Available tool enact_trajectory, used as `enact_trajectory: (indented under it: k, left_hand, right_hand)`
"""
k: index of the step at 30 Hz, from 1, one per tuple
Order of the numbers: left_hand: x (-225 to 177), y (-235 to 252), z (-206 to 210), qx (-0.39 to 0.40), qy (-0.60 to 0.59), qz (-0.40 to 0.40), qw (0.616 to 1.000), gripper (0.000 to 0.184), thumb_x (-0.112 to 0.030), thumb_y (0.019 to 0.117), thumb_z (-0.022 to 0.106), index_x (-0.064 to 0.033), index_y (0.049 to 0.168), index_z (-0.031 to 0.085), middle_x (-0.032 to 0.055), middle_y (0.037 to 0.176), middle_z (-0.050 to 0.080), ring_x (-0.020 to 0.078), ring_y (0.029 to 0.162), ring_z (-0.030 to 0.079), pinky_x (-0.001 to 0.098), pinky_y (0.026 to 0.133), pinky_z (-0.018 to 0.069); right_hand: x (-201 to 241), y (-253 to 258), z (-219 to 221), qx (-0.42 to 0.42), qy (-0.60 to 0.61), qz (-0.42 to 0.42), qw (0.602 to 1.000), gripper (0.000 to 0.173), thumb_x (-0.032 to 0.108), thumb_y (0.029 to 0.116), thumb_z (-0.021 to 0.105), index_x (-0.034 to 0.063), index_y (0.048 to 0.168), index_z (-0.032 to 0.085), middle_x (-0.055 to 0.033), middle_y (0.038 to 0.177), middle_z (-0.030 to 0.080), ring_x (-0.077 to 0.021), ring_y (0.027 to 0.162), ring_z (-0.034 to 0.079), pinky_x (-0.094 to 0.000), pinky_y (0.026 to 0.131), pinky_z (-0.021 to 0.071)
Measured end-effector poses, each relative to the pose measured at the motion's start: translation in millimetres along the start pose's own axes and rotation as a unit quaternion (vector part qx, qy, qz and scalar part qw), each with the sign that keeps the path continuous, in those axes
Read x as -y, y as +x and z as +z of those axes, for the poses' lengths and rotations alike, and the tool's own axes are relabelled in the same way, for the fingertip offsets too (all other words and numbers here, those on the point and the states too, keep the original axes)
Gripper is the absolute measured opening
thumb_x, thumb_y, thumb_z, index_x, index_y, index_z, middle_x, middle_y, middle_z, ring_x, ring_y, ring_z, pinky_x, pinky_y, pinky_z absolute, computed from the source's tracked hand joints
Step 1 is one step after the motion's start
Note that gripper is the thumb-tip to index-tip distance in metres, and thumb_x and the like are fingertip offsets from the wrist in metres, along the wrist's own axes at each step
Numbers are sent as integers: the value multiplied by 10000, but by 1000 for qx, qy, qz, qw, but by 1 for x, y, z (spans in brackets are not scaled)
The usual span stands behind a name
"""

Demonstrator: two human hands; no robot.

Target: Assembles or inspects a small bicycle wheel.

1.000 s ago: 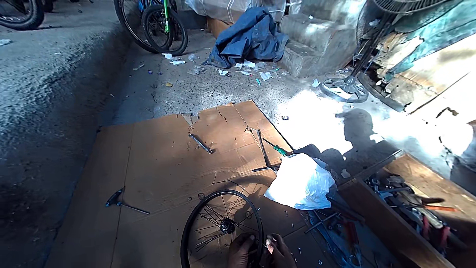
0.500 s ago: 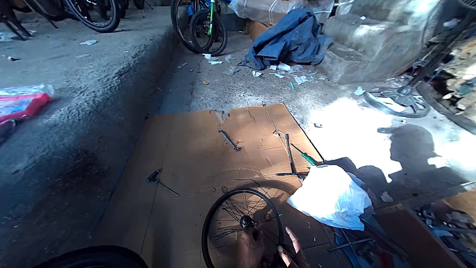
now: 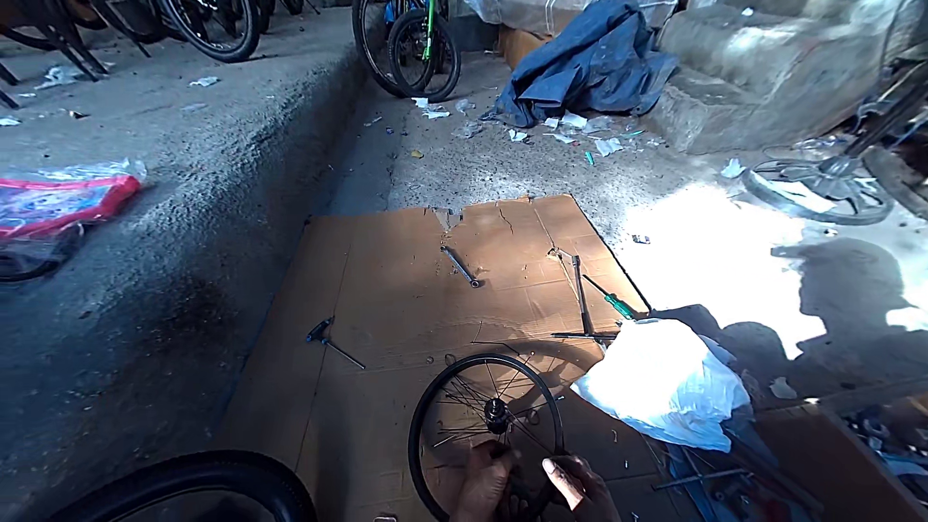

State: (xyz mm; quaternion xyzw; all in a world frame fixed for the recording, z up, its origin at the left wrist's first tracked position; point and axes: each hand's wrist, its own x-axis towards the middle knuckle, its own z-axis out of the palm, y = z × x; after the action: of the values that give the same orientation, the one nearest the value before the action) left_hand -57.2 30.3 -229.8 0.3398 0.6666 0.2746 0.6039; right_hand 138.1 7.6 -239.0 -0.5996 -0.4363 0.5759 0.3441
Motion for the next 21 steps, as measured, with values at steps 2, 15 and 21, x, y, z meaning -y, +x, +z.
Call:
enact_trajectory:
  k: [2, 15, 21]
  left_hand:
    - [7, 3, 21, 7, -193, -27, 981, 186, -169, 1005, 669, 16, 1019, 655, 101, 752, 673, 115, 493, 529, 248, 450, 439]
    - [15, 29, 34, -96, -337, -49, 935, 300, -231, 1085, 521, 44, 1145, 622, 129, 856, 674, 183, 655, 631, 328, 600, 546]
    - [16, 65, 2, -81, -648, -90, 752, 265, -269, 1108, 410, -85, 973, 544, -18, 655, 518, 18, 399, 408, 134, 370, 376]
  right_hand:
    - [4, 2, 1, 5, -32, 36, 999, 370, 401, 906, 735, 61, 1052, 745, -175, 1285, 585, -251, 1158, 599, -409, 942, 549]
    - [-1, 6, -5, 28, -129, -5, 991, 242, 261, 889, 757, 34, 971, 763, -185, 1238, 636, -201, 1111, 629, -342, 933, 542]
    - [1, 4, -7, 38, -129, 13, 991, 223, 233, 894, 753, 20, 960, 759, -206, 1274, 617, -207, 1134, 632, -333, 946, 551]
